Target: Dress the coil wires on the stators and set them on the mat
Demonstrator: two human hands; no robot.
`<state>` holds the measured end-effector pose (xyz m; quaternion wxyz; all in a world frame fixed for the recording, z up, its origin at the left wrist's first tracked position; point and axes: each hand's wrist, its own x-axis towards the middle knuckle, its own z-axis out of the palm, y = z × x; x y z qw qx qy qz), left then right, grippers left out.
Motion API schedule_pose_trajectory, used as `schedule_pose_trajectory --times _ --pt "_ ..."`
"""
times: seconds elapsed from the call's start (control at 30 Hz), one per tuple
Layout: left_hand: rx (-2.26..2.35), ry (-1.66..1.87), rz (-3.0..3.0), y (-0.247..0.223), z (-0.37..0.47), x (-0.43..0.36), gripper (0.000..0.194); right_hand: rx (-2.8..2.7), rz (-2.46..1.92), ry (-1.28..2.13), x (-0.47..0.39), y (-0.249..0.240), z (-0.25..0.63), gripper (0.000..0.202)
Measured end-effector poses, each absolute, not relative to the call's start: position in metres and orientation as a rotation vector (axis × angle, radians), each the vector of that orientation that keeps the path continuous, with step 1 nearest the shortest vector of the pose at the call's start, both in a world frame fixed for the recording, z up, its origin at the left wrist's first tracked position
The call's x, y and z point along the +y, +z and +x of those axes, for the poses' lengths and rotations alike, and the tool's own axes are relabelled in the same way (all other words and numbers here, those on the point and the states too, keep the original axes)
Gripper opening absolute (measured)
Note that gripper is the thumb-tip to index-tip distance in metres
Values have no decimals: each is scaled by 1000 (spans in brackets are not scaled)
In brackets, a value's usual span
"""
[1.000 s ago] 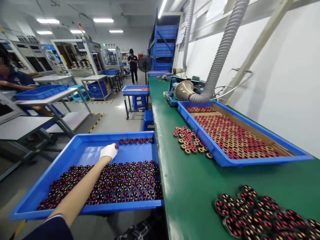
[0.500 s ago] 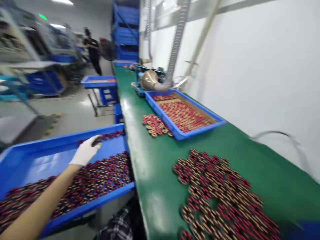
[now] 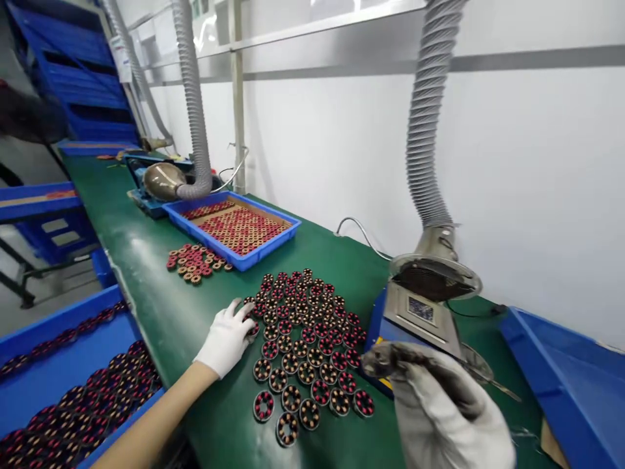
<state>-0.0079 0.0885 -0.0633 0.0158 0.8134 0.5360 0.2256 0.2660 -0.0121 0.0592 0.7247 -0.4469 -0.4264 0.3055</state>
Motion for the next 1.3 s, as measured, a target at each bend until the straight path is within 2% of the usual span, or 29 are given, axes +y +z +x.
schedule_pose_trajectory --times 0.1,0.17,0.27,0.37,0.47,0.53,0.63,0.77,0.9,1.07,1.17,1.23,1.3 --pt "1545 834 2643 -33 6 79 12 -1027 -1095 683 -6 72 253 15" --pt "1324 1081 2688 -1 27 68 9 -1104 -1179 723 1 76 245 20" --pt "763 1622 2542 49 71 51 9 -1030 -846 1084 6 78 235 40" --pt "543 1789 2502 79 110 40 16 -862 -579 1174 1 82 237 44" --pt "538 1825 2466 85 131 37 37 -783 -616 1023 -10 87 254 40" --pt "512 1779 2519 83 138 39 51 -844 -707 934 -14 91 267 46" --pt "350 1582 2728 80 143 43 57 -987 -848 853 -13 94 277 49" --pt "338 1501 2653 76 146 51 47 -1013 -989 761 -7 92 278 38" --pt "360 1421 2428 71 141 59 40 -1147 -915 799 -8 87 286 47" --pt "281 1405 2392 74 136 61 21 -1282 -938 670 -8 82 293 25" --pt "152 1512 2526 79 136 59 30 -1205 -853 576 -4 81 287 15" --pt "119 1578 2575 83 135 57 33 -1043 -750 683 -4 82 282 19" --pt "148 1625 2571 85 134 56 27 -911 -660 808 -5 84 279 21"
